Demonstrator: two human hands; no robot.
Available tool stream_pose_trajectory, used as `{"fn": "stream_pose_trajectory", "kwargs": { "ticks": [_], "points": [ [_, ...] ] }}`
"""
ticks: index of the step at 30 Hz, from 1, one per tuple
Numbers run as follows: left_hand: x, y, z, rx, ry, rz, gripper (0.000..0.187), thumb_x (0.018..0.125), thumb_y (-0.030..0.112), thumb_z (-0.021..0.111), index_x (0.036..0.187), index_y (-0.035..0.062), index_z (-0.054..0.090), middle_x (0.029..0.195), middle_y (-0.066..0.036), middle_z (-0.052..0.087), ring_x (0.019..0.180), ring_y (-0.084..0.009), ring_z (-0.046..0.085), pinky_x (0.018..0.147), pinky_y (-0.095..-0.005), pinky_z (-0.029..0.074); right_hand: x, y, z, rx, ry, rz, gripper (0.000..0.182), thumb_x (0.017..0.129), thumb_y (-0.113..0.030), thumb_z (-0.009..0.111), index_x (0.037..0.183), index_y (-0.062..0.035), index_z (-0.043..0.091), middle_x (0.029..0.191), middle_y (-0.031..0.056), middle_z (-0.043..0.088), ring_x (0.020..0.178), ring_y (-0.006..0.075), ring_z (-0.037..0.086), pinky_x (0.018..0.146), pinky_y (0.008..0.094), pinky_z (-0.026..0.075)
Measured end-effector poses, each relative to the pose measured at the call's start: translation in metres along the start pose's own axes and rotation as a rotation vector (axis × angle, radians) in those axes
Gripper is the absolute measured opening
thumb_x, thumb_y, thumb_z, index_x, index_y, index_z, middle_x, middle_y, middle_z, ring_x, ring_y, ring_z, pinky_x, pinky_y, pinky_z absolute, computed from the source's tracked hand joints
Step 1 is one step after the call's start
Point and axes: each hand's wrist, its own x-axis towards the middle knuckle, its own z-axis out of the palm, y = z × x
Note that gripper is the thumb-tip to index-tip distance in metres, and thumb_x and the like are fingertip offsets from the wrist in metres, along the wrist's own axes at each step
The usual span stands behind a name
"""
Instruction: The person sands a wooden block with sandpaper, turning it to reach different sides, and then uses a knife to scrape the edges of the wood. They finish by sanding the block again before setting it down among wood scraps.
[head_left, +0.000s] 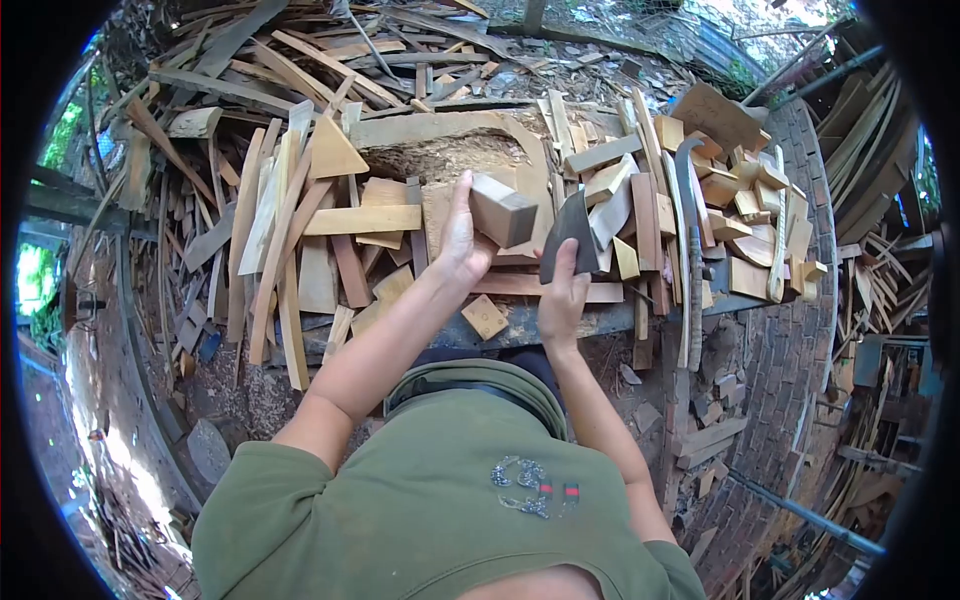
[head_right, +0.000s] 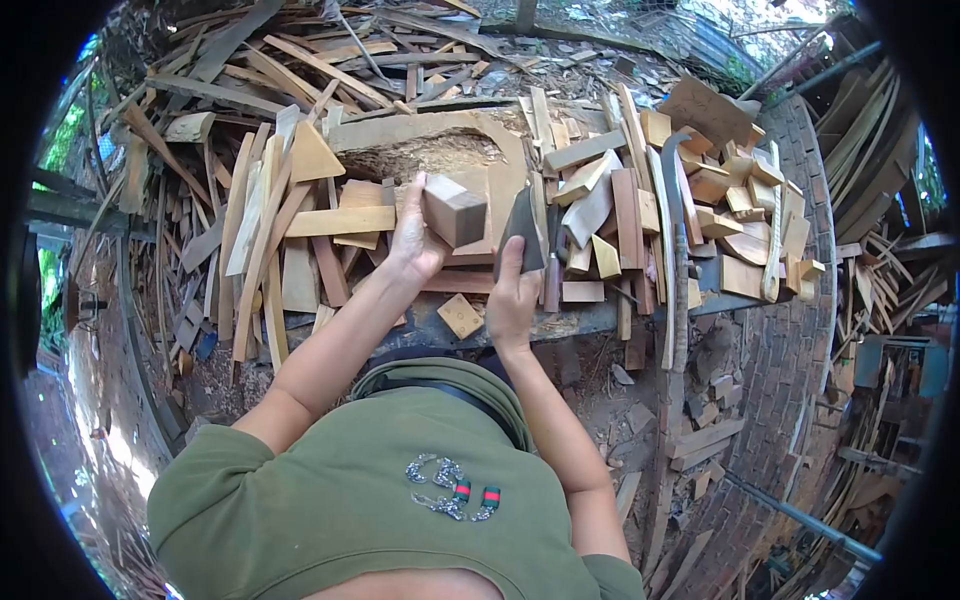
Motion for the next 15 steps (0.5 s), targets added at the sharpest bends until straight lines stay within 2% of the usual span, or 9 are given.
{"fn": "stream_pose_trajectory", "kwargs": {
  "ticks": [1,3,5,6,7,8,10,12,15],
  "points": [
    [-0.006,-0.005,-0.001,0.047,-0.05,0.015,0.064,0.088,0.058,0.062,0.13,0.0138,0.041,0.119,-0.008,0.053,0.113,-0.0266,0.056,0.096,-0.0511,0.049,-0.005,0.006,-0.001,-0.038,-0.043,0.034,0.049,0.105,-0.04,0.042,0.12,0.0054,0.054,0.111,0.0096,0.06,0.099,0.018,0.06,0.085,0.0309,0.047],
    [-0.007,-0.017,-0.011,0.076,-0.071,-0.064,0.065,0.087,0.054,0.066,0.131,0.0143,0.039,0.125,-0.008,0.05,0.112,-0.0257,0.054,0.097,-0.0466,0.047,-0.004,0.003,0.001,-0.074,-0.072,0.06,0.052,0.105,-0.04,0.041,0.126,0.0059,0.051,0.118,0.0115,0.059,0.105,0.0193,0.06,0.089,0.032,0.046],
    [-0.029,-0.018,-0.011,0.166,-0.097,-0.155,0.063,0.087,0.047,0.069,0.131,0.0147,0.039,0.125,-0.006,0.05,0.11,-0.0221,0.055,0.098,-0.0385,0.045,0.003,-0.026,0.009,-0.135,0.0,-0.18,0.048,0.106,-0.031,0.038,0.141,0.0018,0.039,0.141,0.0144,0.043,0.129,0.0237,0.042,0.106,0.0347,0.03],
    [-0.037,-0.014,-0.011,0.168,-0.112,-0.164,0.063,0.087,0.047,0.069,0.131,0.0147,0.039,0.125,-0.006,0.05,0.11,-0.0221,0.055,0.098,-0.0385,0.045,0.009,-0.033,0.009,-0.171,0.038,-0.299,0.05,0.106,-0.027,0.036,0.149,-0.0002,0.033,0.153,0.0159,0.034,0.141,0.0259,0.033,0.115,0.0361,0.022],
    [-0.044,-0.008,-0.012,0.301,-0.203,-0.169,0.066,0.086,0.044,0.071,0.135,0.0123,0.04,0.123,-0.005,0.052,0.111,-0.0203,0.054,0.098,-0.0363,0.045,0.02,-0.022,0.009,0.019,0.141,-0.141,0.049,0.106,-0.034,0.04,0.127,0.0089,0.05,0.121,0.0134,0.059,0.107,0.019,0.055,0.096,0.0325,0.041],
    [-0.054,-0.004,-0.011,0.438,-0.291,-0.172,0.07,0.084,0.041,0.074,0.138,0.0099,0.041,0.12,-0.004,0.055,0.112,-0.0185,0.054,0.099,-0.0341,0.046,0.028,-0.019,-0.008,-0.015,0.051,-0.062,0.044,0.105,-0.029,0.042,0.131,0.0064,0.051,0.122,0.0186,0.062,0.111,0.0251,0.058,0.094,0.0352,0.042],
    [-0.069,0.006,-0.003,0.487,-0.257,-0.19,0.066,0.083,0.035,0.076,0.135,0.0084,0.046,0.119,-0.004,0.057,0.108,-0.0164,0.058,0.095,-0.0308,0.049,0.042,-0.028,-0.011,-0.072,0.055,-0.152,0.043,0.104,-0.032,0.046,0.111,0.0082,0.059,0.097,0.0136,0.068,0.088,0.0205,0.061,0.079,0.0343,0.047],
    [-0.068,0.016,-0.007,0.759,-0.529,-0.305,0.063,0.081,0.03,0.077,0.133,0.0063,0.049,0.119,-0.006,0.06,0.102,-0.0188,0.063,0.093,-0.0308,0.05,0.05,-0.027,-0.012,-0.167,-0.005,-0.156,0.043,0.103,-0.034,0.048,0.106,0.0076,0.06,0.09,0.0111,0.066,0.083,0.0183,0.059,0.075,0.0336,0.047],
    [-0.076,0.029,0.0,0.754,-0.573,-0.326,0.072,0.077,0.03,0.081,0.134,0.0029,0.046,0.12,-0.01,0.06,0.099,-0.0215,0.066,0.093,-0.0341,0.053,0.056,-0.039,-0.015,-0.232,-0.161,-0.124,0.045,0.102,-0.037,0.051,0.1,0.0066,0.061,0.08,0.0076,0.064,0.075,0.0149,0.054,0.069,0.0325,0.046]
  ]
}}
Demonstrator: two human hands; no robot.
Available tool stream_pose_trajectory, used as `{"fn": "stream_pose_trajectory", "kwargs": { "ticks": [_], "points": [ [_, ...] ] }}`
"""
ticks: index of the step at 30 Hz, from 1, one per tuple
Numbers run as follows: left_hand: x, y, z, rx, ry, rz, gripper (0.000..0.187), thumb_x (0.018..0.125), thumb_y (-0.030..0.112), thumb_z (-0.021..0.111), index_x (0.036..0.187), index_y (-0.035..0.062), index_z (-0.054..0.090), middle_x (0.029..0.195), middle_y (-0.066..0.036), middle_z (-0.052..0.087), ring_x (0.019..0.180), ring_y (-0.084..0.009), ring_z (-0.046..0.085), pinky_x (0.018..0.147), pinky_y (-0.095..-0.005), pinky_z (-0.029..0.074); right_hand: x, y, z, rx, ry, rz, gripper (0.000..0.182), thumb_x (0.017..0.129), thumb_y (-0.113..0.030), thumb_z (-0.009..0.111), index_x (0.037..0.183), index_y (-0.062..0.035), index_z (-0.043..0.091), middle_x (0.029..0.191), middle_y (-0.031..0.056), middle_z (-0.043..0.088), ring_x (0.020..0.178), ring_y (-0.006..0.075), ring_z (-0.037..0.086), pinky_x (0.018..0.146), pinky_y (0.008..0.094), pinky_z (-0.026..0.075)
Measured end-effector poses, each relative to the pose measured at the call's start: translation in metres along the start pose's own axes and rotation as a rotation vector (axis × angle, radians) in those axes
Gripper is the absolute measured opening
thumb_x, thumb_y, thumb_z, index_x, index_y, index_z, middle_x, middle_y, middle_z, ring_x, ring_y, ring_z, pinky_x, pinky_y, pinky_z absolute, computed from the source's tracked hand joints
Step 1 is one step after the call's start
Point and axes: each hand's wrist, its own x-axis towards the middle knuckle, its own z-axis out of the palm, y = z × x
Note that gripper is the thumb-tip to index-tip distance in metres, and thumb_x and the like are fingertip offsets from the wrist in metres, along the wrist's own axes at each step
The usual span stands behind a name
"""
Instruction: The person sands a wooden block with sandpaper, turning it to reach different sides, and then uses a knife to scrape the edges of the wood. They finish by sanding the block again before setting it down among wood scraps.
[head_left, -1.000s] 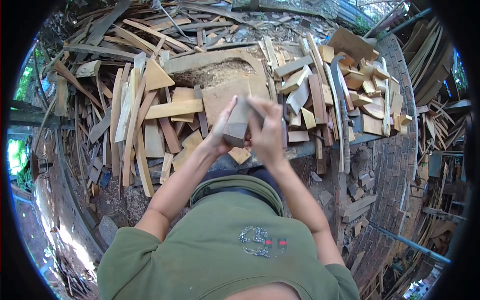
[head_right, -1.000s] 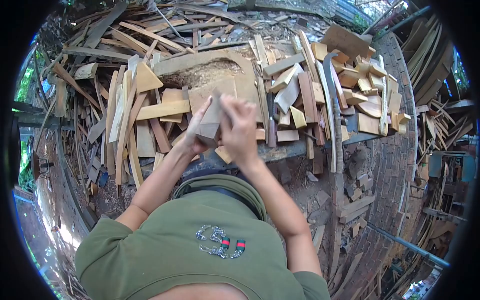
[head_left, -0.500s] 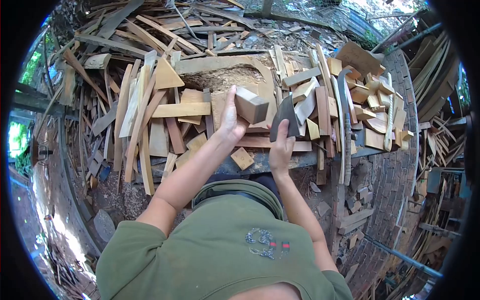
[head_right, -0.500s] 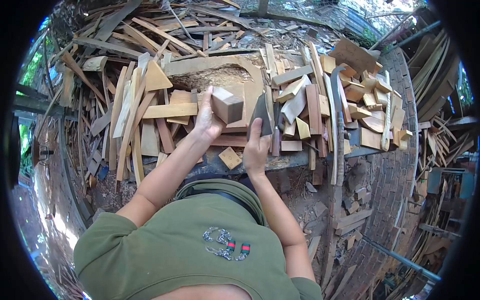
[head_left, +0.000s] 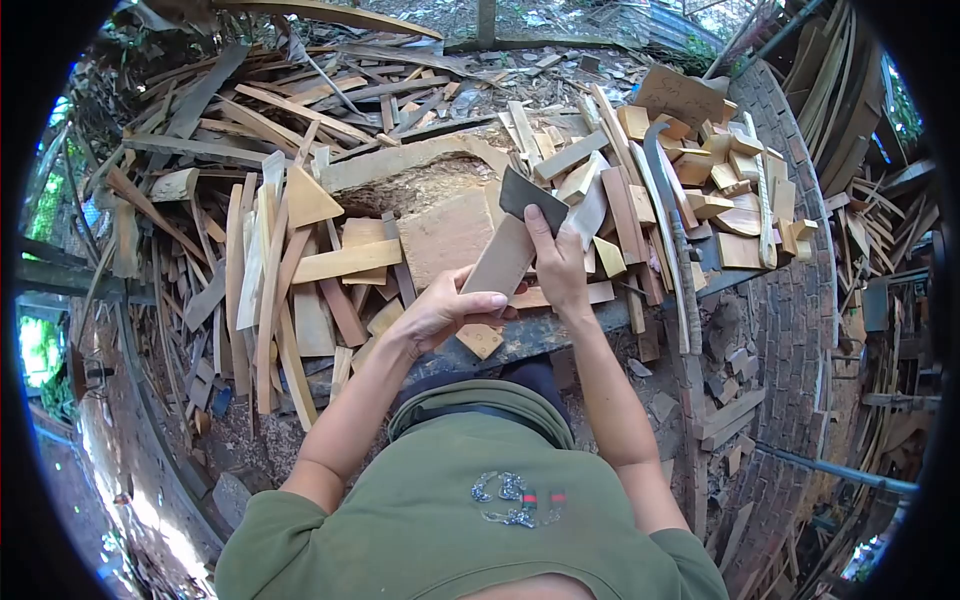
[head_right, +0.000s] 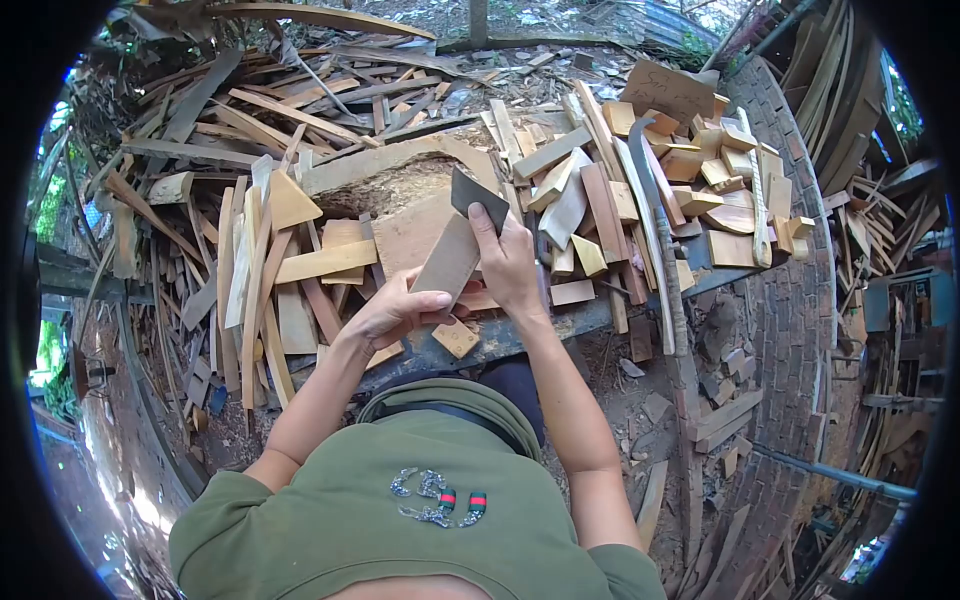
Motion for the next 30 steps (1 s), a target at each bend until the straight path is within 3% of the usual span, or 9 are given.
{"fn": "stream_pose_trajectory", "kwargs": {
  "ticks": [5,7,11,13,14,17,20,26,30],
  "points": [
    [0.0,0.007,-0.012,-0.248,-0.21,0.086,0.08,0.079,0.041,0.077,0.139,0.0026,0.039,0.121,-0.015,0.059,0.105,-0.0245,0.064,0.088,-0.0469,0.056,0.004,-0.011,-0.003,0.078,-0.233,0.056,0.045,0.1,-0.038,0.054,0.107,0.0053,0.062,0.081,0.0082,0.064,0.076,0.0128,0.053,0.069,0.0306,0.046],
    [0.005,-0.001,-0.017,-0.44,-0.222,0.012,0.079,0.082,0.043,0.074,0.141,0.0038,0.04,0.127,-0.014,0.057,0.105,-0.0214,0.062,0.077,-0.0431,0.058,0.001,-0.022,-0.005,0.046,-0.277,0.03,0.044,0.1,-0.038,0.054,0.109,0.0051,0.061,0.084,0.0091,0.064,0.078,0.0128,0.054,0.071,0.0305,0.046],
    [0.013,-0.007,-0.002,-0.141,-0.104,0.008,0.065,0.081,0.035,0.077,0.13,0.0035,0.049,0.118,-0.01,0.061,0.102,-0.0182,0.062,0.081,-0.0391,0.057,0.007,-0.008,-0.003,-0.002,-0.315,-0.098,0.043,0.101,-0.035,0.053,0.116,0.0045,0.059,0.096,0.0098,0.065,0.082,0.0136,0.057,0.074,0.0301,0.047],
    [0.018,-0.011,0.015,-0.059,0.133,0.31,0.066,0.077,0.026,0.082,0.129,0.0032,0.049,0.112,-0.008,0.06,0.104,-0.0174,0.06,0.086,-0.0354,0.054,0.004,-0.016,0.0,0.157,-0.241,-0.094,0.039,0.102,-0.03,0.052,0.12,0.0039,0.059,0.101,0.0082,0.065,0.083,0.0152,0.058,0.077,0.0321,0.049],
    [0.023,-0.015,0.007,-0.102,0.181,0.246,0.085,0.073,0.018,0.085,0.14,0.0012,0.036,0.118,-0.009,0.057,0.113,-0.0189,0.056,0.092,-0.0342,0.051,0.003,-0.015,-0.001,0.2,-0.126,-0.049,0.039,0.103,-0.029,0.051,0.123,0.0036,0.058,0.103,0.0072,0.065,0.085,0.0151,0.058,0.081,0.0328,0.049],
    [0.028,-0.008,0.004,0.061,0.31,0.424,0.098,0.072,0.016,0.085,0.146,0.0039,0.023,0.123,-0.01,0.053,0.115,-0.0195,0.055,0.092,-0.0343,0.051,-0.005,-0.024,-0.005,0.228,-0.047,0.041,0.037,0.102,-0.023,0.052,0.131,0.0005,0.056,0.115,0.0097,0.065,0.1,0.0187,0.06,0.092,0.0353,0.047],
    [0.036,-0.006,-0.005,0.169,0.338,0.507,0.09,0.073,0.012,0.084,0.141,0.01,0.026,0.124,-0.011,0.051,0.109,-0.0194,0.057,0.09,-0.0332,0.051,-0.017,-0.046,-0.003,-0.275,-0.084,-0.454,0.041,0.096,-0.012,0.055,0.137,-0.0097,0.054,0.135,0.0124,0.057,0.119,0.03,0.056,0.102,0.0389,0.044],
    [0.045,0.002,0.002,0.48,0.421,0.715,0.06,0.076,0.008,0.08,0.124,0.0094,0.044,0.113,-0.007,0.057,0.098,-0.0157,0.06,0.084,-0.0292,0.052,-0.028,-0.06,0.004,-0.547,-0.153,-0.481,0.042,0.095,-0.013,0.057,0.136,-0.0081,0.055,0.137,0.011,0.056,0.121,0.0303,0.049,0.104,0.0384,0.04],
    [0.057,0.001,0.0,0.372,0.453,0.562,0.06,0.074,0.004,0.078,0.121,0.0068,0.042,0.109,-0.009,0.059,0.099,-0.0157,0.06,0.084,-0.0311,0.052,-0.029,-0.057,0.004,-0.574,-0.169,-0.451,0.041,0.095,-0.015,0.057,0.135,-0.0083,0.056,0.138,0.0102,0.055,0.118,0.0302,0.049,0.103,0.0386,0.039]
  ]
}}
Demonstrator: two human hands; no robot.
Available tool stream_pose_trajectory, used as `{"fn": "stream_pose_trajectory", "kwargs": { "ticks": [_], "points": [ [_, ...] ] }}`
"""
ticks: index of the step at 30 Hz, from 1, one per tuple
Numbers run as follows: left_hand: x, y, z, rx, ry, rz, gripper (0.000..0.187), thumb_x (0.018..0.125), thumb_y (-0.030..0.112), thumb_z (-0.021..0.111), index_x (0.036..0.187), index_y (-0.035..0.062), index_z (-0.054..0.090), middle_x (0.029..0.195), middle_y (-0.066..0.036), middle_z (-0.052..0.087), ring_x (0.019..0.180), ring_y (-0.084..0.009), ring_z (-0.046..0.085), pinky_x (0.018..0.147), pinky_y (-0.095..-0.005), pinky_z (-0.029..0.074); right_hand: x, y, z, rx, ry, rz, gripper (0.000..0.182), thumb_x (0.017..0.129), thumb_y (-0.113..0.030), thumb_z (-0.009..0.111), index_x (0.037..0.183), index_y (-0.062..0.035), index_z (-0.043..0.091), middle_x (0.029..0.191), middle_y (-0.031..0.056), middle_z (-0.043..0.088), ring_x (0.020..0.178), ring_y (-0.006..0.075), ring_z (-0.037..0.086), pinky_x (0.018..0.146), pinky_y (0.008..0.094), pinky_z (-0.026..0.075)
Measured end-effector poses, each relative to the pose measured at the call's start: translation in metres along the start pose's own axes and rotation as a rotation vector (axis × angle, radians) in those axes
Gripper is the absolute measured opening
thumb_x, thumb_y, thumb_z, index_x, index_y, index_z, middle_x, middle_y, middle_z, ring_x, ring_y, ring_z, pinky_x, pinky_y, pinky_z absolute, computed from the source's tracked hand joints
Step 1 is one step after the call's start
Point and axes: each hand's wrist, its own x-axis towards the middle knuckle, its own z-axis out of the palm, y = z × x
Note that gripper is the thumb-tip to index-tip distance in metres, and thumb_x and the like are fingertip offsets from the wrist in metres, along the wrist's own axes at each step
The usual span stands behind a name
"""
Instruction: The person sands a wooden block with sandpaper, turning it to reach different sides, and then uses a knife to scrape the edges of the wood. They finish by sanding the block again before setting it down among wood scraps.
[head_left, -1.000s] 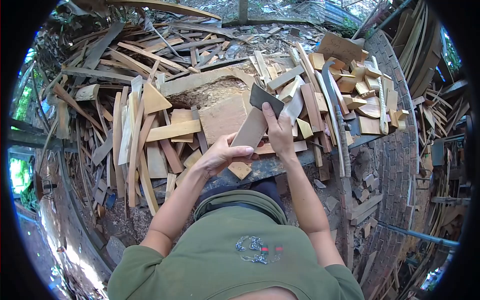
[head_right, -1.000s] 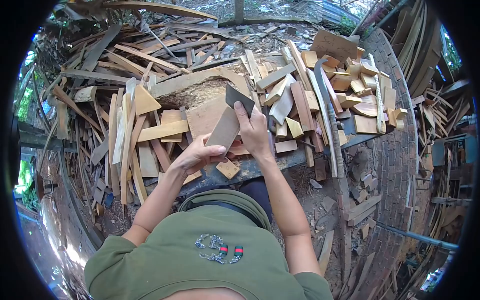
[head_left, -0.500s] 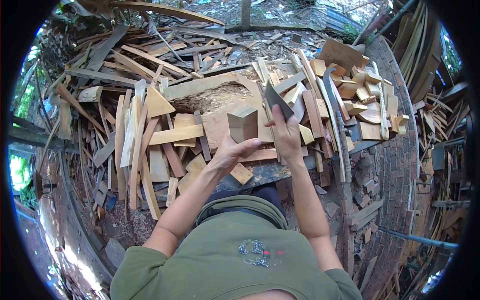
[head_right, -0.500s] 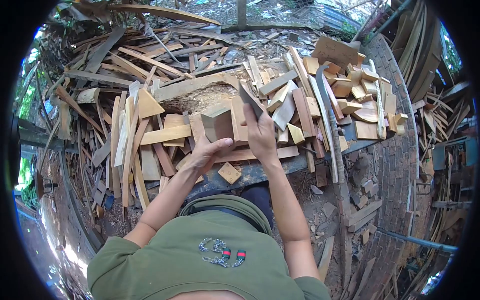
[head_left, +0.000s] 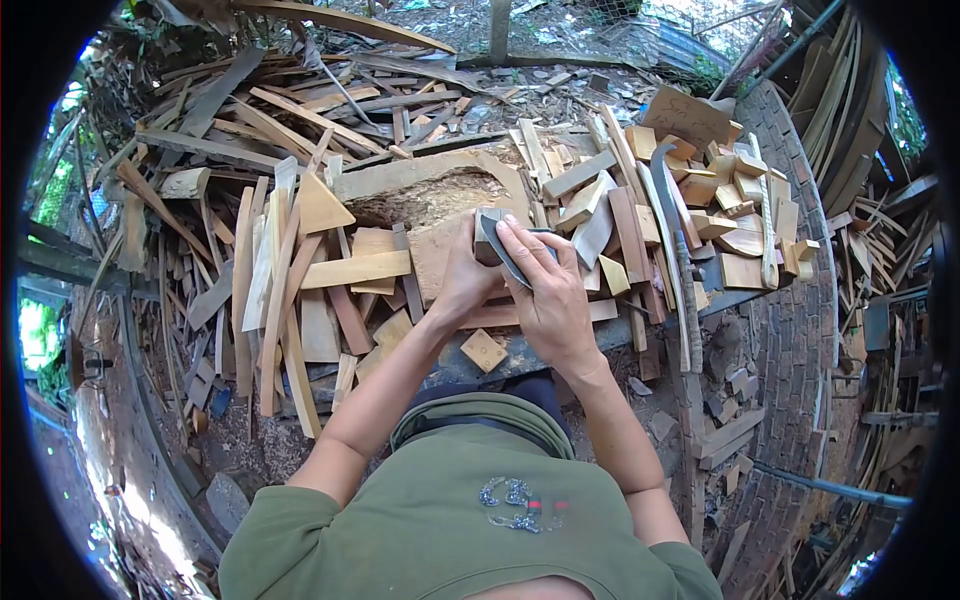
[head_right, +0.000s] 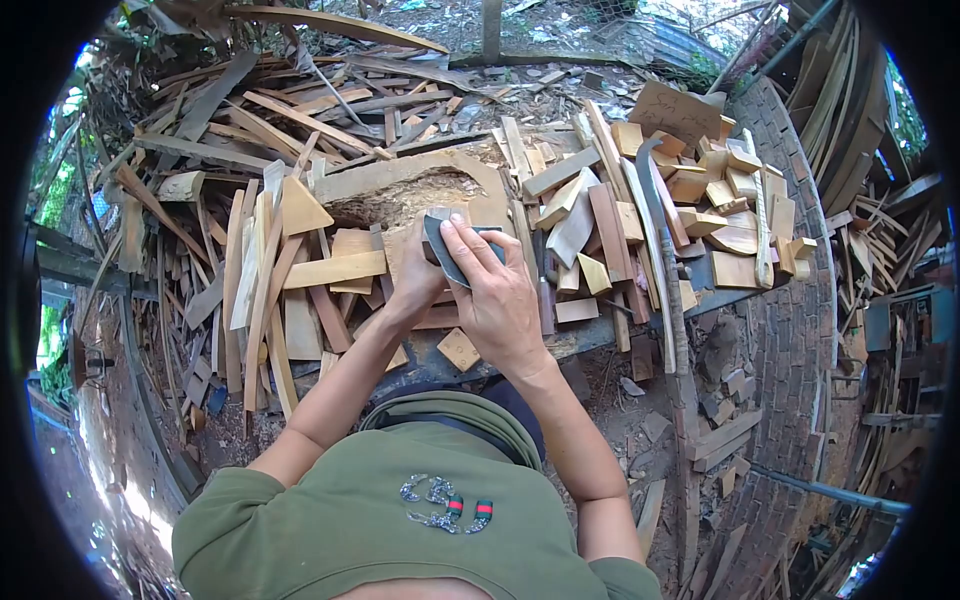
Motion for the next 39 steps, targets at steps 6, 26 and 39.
{"fn": "stream_pose_trajectory", "kwargs": {
  "ticks": [6,26,39],
  "points": [
    [-0.011,0.015,0.0,0.241,-0.157,0.216,0.058,0.074,0.002,0.078,0.119,0.0063,0.041,0.11,-0.01,0.059,0.099,-0.0178,0.061,0.081,-0.0319,0.054,0.007,0.016,-0.001,0.109,0.116,0.072,0.036,0.094,-0.017,0.057,0.13,-0.0086,0.06,0.133,0.0101,0.056,0.113,0.0318,0.05,0.1,0.0397,0.041],
    [-0.01,0.01,-0.013,0.072,-0.185,0.017,0.06,0.075,0.003,0.077,0.123,0.0079,0.042,0.103,-0.004,0.056,0.093,-0.014,0.057,0.081,-0.0303,0.05,-0.024,0.003,-0.006,0.545,0.323,0.319,0.038,0.097,-0.017,0.057,0.134,-0.0083,0.057,0.129,0.0131,0.051,0.112,0.0243,0.048,0.1,0.0335,0.037],
    [-0.016,0.005,0.021,-0.16,-0.052,0.011,0.061,0.072,0.006,0.082,0.117,0.0071,0.041,0.1,-0.009,0.058,0.09,-0.016,0.06,0.073,-0.0326,0.052,-0.036,-0.02,0.009,0.301,0.24,0.154,0.045,0.095,-0.014,0.059,0.14,-0.0136,0.054,0.1,0.0051,0.041,0.089,0.0197,0.037,0.085,0.0308,0.036]
  ]
}}
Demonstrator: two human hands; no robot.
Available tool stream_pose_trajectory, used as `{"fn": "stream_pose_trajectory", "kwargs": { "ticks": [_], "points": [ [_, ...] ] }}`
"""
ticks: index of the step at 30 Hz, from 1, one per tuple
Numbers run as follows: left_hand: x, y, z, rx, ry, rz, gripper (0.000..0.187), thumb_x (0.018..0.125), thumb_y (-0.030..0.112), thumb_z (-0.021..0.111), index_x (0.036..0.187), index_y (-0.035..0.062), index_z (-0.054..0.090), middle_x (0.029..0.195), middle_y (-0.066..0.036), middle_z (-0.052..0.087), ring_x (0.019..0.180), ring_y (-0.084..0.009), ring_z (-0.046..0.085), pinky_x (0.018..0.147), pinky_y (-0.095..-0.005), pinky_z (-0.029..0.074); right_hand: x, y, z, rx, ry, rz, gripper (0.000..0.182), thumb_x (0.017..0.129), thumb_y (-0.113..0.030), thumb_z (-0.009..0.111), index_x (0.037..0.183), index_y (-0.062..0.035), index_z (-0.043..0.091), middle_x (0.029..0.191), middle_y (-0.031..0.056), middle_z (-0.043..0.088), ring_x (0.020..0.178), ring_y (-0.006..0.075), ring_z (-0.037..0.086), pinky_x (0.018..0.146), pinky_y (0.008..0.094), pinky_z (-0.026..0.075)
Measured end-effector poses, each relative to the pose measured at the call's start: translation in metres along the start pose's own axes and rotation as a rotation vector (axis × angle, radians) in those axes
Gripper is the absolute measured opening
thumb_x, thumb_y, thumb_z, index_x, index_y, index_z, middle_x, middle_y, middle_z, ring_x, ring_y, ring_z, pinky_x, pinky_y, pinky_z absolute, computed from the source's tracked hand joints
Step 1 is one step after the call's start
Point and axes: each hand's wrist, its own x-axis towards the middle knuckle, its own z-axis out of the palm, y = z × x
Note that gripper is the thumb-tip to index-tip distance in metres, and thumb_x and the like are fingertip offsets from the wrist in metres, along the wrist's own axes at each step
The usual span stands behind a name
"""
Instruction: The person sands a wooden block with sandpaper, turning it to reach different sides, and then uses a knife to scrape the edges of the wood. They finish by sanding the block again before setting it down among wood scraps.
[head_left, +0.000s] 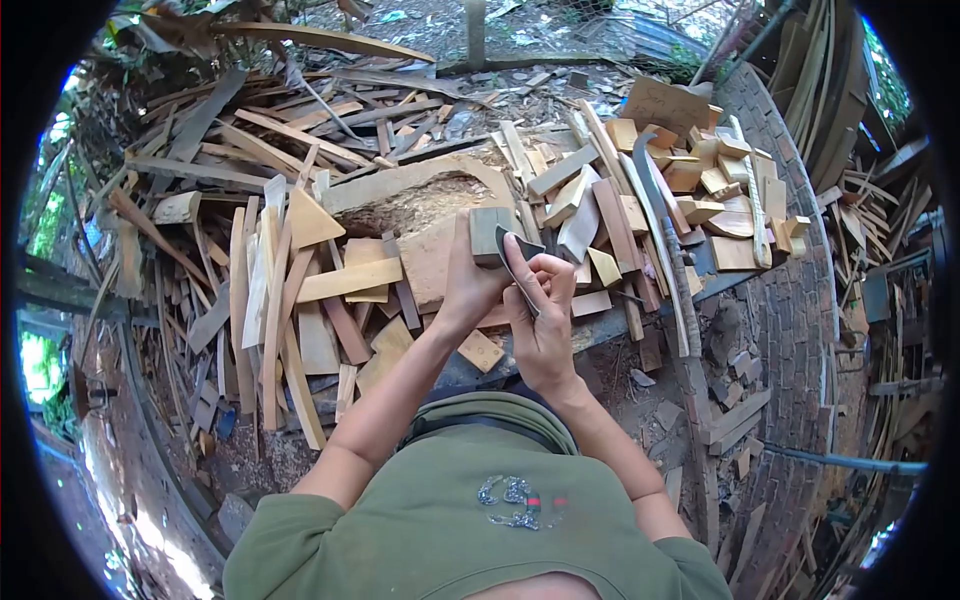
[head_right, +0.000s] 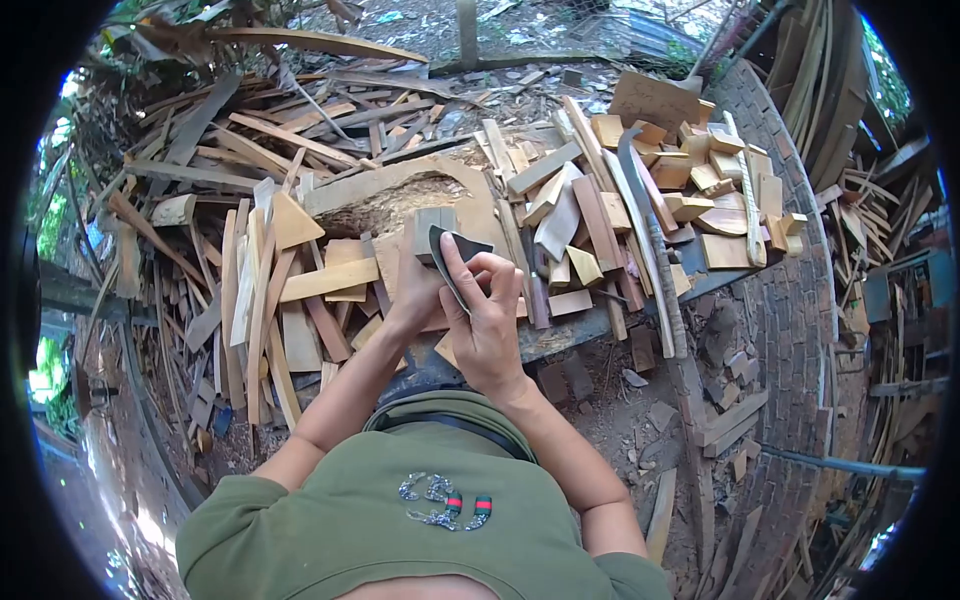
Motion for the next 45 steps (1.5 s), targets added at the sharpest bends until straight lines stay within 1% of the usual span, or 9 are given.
{"fn": "stream_pose_trajectory", "kwargs": {
  "ticks": [6,9,22,26,32,34,35,39,45],
  "points": [
    [-0.008,0.02,0.014,0.363,-0.034,0.322,0.061,0.072,0.004,0.082,0.117,0.0066,0.041,0.101,-0.009,0.059,0.09,-0.0165,0.061,0.073,-0.0319,0.053,0.028,0.016,-0.013,0.368,0.03,0.283,0.042,0.101,-0.014,0.049,0.142,-0.0041,0.049,0.106,0.0051,0.039,0.101,0.0119,0.04,0.09,0.026,0.036],
    [0.006,0.021,0.007,0.171,-0.004,0.132,0.062,0.07,0.007,0.083,0.117,0.0067,0.042,0.102,-0.01,0.059,0.094,-0.0178,0.061,0.075,-0.0338,0.052,0.01,0.001,-0.013,-0.105,-0.047,-0.001,0.041,0.102,-0.017,0.049,0.141,-0.0021,0.049,0.106,0.0046,0.039,0.1,0.0125,0.042,0.089,0.024,0.037],
    [0.004,0.003,0.007,0.402,0.053,0.249,0.057,0.065,0.007,0.08,0.111,0.0028,0.045,0.1,-0.015,0.056,0.095,-0.0274,0.06,0.082,-0.0382,0.049,0.027,0.032,-0.002,0.301,0.035,0.307,0.023,0.103,-0.015,0.047,0.117,0.0027,0.048,0.098,0.0049,0.048,0.097,0.0116,0.044,0.088,0.0243,0.037],
    [0.019,0.003,-0.007,0.342,0.072,0.184,0.058,0.061,0.003,0.076,0.111,0.0011,0.046,0.099,-0.017,0.054,0.093,-0.0314,0.058,0.08,-0.041,0.048,0.008,0.022,0.001,-0.02,-0.02,0.05,0.039,0.103,-0.018,0.048,0.137,0.0017,0.047,0.106,0.0024,0.046,0.097,0.013,0.046,0.09,0.025,0.036],
    [0.011,0.009,0.0,0.443,0.071,0.195,0.062,0.058,0.006,0.078,0.111,-0.0013,0.046,0.104,-0.019,0.051,0.098,-0.039,0.055,0.085,-0.0445,0.046,0.027,0.028,-0.004,0.16,-0.024,0.251,0.042,0.103,-0.017,0.048,0.141,0.0003,0.048,0.103,0.0043,0.044,0.094,0.0152,0.043,0.086,0.027,0.038],
    [0.02,0.003,-0.01,0.422,0.062,0.151,0.067,0.056,0.009,0.08,0.112,-0.0017,0.045,0.106,-0.019,0.05,0.101,-0.0401,0.053,0.086,-0.0452,0.046,0.017,0.021,-0.006,-0.38,-0.041,-0.161,0.041,0.103,-0.019,0.049,0.139,-0.0005,0.048,0.103,0.0026,0.044,0.087,0.0122,0.043,0.079,0.0257,0.039],
    [0.02,-0.001,-0.013,0.464,0.09,0.148,0.067,0.056,0.011,0.08,0.112,-0.0005,0.046,0.107,-0.019,0.05,0.102,-0.0397,0.052,0.086,-0.0461,0.045,0.013,0.015,-0.005,-0.211,-0.086,0.022,0.04,0.099,-0.018,0.053,0.137,-0.0077,0.055,0.104,0.0111,0.048,0.098,0.0259,0.044,0.092,0.0361,0.035],
    [0.002,0.011,0.0,0.611,0.081,0.221,0.064,0.059,0.011,0.079,0.113,0.0025,0.047,0.106,-0.017,0.052,0.101,-0.0387,0.051,0.086,-0.0474,0.044,0.029,0.035,-0.002,0.152,-0.014,0.23,0.042,0.097,-0.018,0.056,0.138,-0.0098,0.055,0.103,0.0107,0.048,0.094,0.0259,0.043,0.09,0.0362,0.036],
    [0.007,0.009,-0.011,0.634,0.078,0.206,0.065,0.058,0.012,0.079,0.114,0.0022,0.047,0.106,-0.018,0.051,0.101,-0.0392,0.05,0.087,-0.0475,0.045,0.022,0.03,-0.006,-0.179,-0.094,0.016,0.04,0.098,-0.015,0.054,0.136,-0.0056,0.055,0.104,0.01,0.047,0.097,0.0239,0.044,0.089,0.0338,0.037]
  ]
}}
